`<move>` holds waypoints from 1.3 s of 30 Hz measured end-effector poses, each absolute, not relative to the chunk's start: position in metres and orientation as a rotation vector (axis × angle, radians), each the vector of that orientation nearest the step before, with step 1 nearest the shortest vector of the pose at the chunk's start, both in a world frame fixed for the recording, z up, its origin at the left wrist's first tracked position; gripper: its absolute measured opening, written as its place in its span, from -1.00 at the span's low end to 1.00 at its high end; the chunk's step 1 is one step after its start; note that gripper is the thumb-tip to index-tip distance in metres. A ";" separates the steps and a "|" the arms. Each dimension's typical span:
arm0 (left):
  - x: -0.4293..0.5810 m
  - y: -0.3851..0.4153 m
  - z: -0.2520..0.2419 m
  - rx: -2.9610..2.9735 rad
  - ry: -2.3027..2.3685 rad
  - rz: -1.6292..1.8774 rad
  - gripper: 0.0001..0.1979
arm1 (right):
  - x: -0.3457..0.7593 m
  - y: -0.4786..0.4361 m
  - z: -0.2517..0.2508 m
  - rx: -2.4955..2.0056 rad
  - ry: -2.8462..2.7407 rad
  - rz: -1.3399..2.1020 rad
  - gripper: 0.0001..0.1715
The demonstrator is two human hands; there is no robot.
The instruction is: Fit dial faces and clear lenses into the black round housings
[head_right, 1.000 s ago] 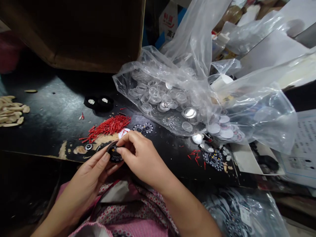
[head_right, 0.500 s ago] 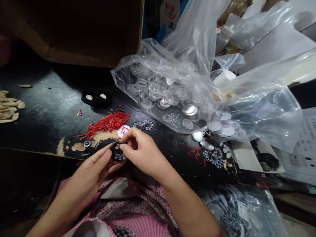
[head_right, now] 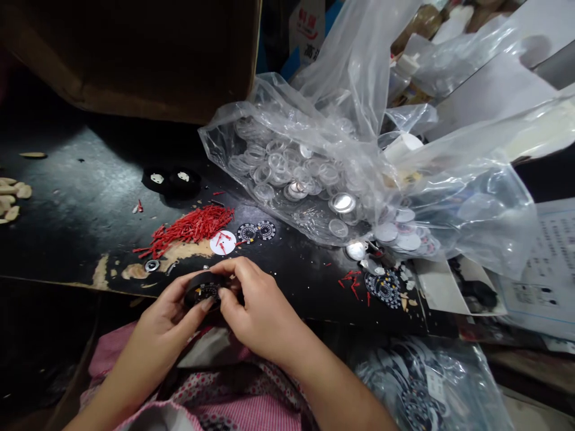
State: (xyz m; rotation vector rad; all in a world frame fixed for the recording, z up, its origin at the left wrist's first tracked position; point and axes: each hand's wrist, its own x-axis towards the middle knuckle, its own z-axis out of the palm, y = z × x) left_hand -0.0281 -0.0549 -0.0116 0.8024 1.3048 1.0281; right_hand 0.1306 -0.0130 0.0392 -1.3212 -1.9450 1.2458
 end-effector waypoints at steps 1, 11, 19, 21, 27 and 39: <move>-0.031 -0.055 -0.011 0.801 1.338 1.048 -0.71 | 0.130 -0.010 0.039 -1.293 -1.965 1.240 -0.69; -0.043 -0.045 0.004 0.153 1.131 1.350 -0.75 | 0.095 0.044 0.020 -1.717 -2.520 0.399 -0.80; -0.039 -0.033 0.011 -0.116 0.859 1.225 -0.68 | 0.100 0.027 0.028 -1.349 -2.217 0.843 -0.94; -0.037 -0.032 0.013 -0.156 0.846 1.234 -0.67 | 0.103 0.022 0.029 -1.281 -2.158 0.847 -0.94; -0.034 -0.031 0.015 -0.194 0.864 1.202 -0.69 | 0.110 0.015 0.029 -1.251 -2.137 0.857 -0.93; -0.026 -0.045 0.014 0.135 0.978 1.434 -0.69 | 0.110 0.005 0.037 -1.392 -2.214 0.720 -0.86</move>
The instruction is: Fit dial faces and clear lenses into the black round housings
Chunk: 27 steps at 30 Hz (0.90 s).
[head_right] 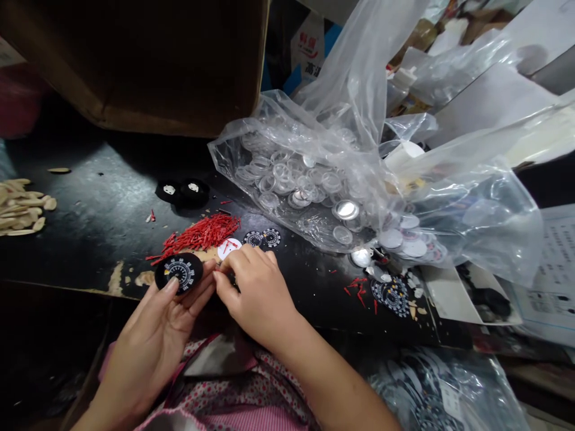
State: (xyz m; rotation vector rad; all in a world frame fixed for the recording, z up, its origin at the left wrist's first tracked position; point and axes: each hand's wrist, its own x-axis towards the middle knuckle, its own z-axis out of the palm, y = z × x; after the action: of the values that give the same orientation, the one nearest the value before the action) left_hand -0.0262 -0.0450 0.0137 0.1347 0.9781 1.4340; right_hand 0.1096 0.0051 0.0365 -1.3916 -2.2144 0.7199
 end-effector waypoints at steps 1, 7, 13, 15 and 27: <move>-0.026 -0.044 0.013 0.163 1.006 1.448 -0.69 | 0.110 0.005 0.038 -1.362 -2.181 0.759 -0.85; -0.021 -0.039 0.003 0.273 1.128 1.344 -0.67 | 0.111 0.003 0.043 -1.256 -2.084 0.963 -0.88; -0.021 -0.044 -0.005 0.480 1.110 1.294 -0.72 | 0.109 0.001 0.044 -1.328 -2.163 0.932 -0.86; -0.023 -0.045 -0.005 0.513 1.129 1.288 -0.71 | 0.110 0.001 0.045 -1.329 -2.163 0.939 -0.86; -0.026 -0.050 0.004 0.649 1.264 1.284 -0.71 | 0.113 -0.001 0.048 -1.304 -2.118 0.968 -0.80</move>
State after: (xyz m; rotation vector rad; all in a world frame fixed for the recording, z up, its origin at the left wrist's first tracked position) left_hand -0.0257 -0.0498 0.0039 0.6486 1.2638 1.2839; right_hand 0.1126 -0.0008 0.0478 -1.3037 -2.1184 0.9684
